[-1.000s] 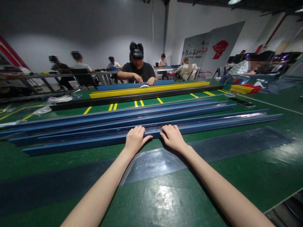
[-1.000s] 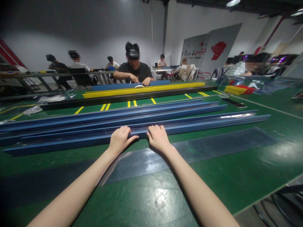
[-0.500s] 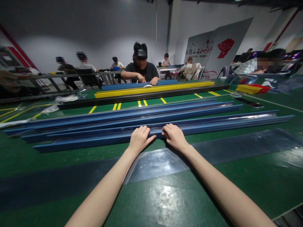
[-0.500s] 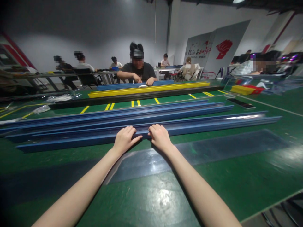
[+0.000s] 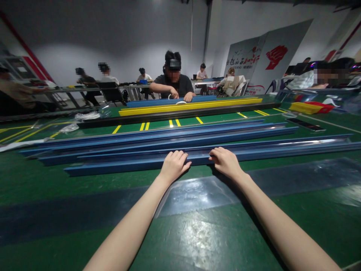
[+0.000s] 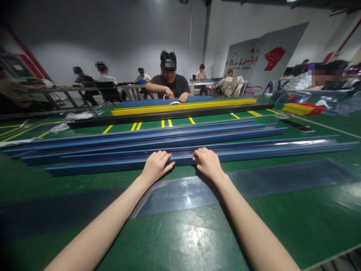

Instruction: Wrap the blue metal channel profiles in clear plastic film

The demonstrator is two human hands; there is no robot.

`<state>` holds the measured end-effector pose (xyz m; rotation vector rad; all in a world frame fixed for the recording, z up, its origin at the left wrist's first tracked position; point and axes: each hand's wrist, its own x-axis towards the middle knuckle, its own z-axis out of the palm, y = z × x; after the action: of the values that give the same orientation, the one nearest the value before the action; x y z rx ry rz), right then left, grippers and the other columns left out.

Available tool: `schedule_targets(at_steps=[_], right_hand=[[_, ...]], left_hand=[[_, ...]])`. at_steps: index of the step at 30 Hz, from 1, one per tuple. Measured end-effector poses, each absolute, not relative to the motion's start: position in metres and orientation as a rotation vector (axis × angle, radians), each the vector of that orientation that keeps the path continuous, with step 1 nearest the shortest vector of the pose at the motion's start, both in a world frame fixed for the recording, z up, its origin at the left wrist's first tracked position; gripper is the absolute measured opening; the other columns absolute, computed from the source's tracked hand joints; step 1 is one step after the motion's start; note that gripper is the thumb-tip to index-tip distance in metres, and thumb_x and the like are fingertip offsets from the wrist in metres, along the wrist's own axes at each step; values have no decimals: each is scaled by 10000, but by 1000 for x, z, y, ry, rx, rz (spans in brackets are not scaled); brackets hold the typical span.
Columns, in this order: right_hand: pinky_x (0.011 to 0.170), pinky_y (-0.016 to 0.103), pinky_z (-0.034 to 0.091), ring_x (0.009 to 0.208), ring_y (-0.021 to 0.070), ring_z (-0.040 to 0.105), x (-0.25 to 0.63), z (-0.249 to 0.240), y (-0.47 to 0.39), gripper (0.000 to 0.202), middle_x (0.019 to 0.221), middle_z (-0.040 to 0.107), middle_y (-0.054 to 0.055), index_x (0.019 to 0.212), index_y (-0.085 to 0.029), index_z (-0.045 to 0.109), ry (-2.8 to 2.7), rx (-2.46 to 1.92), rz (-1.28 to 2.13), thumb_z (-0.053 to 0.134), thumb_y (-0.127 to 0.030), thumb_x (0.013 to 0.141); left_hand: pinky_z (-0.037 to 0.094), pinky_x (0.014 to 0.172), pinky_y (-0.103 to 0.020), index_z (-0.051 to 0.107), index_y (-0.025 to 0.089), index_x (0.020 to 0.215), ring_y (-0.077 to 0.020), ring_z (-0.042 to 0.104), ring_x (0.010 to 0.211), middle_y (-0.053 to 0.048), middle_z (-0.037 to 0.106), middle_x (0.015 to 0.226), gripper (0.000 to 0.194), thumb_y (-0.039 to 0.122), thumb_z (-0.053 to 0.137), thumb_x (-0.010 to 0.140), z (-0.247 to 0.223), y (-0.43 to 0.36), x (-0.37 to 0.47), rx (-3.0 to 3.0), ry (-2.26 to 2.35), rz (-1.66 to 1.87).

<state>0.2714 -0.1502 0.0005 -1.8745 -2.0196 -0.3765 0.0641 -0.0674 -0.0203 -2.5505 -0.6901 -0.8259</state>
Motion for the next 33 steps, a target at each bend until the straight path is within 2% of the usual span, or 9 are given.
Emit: schedule_targets(at_steps=[18, 29, 33], right_hand=[[676, 291, 315, 803, 193, 499, 303, -5, -158, 123, 818, 617, 47, 813, -188, 563, -1970, -1956, -397, 447, -223, 789], [725, 300, 302, 850, 190, 497, 276, -8, -151, 265, 878, 623, 50, 857, -187, 562, -1999, -1832, -352, 415, -407, 858], [705, 288, 310, 835, 187, 493, 269, -11, -145, 244, 862, 609, 49, 857, -190, 552, -2017, -1767, -330, 431, -401, 859]], left_hand=[[297, 636, -307, 571, 167, 806, -188, 523, 730, -52, 604, 762, 325, 464, 446, 846, -22, -67, 64, -2516, -823, -765], [299, 635, -306, 568, 163, 777, -183, 523, 709, -40, 608, 746, 323, 464, 467, 835, -22, -68, 65, -2490, -822, -781], [299, 634, -307, 566, 161, 773, -182, 523, 707, -37, 606, 740, 324, 465, 470, 833, -22, -67, 65, -2487, -817, -778]])
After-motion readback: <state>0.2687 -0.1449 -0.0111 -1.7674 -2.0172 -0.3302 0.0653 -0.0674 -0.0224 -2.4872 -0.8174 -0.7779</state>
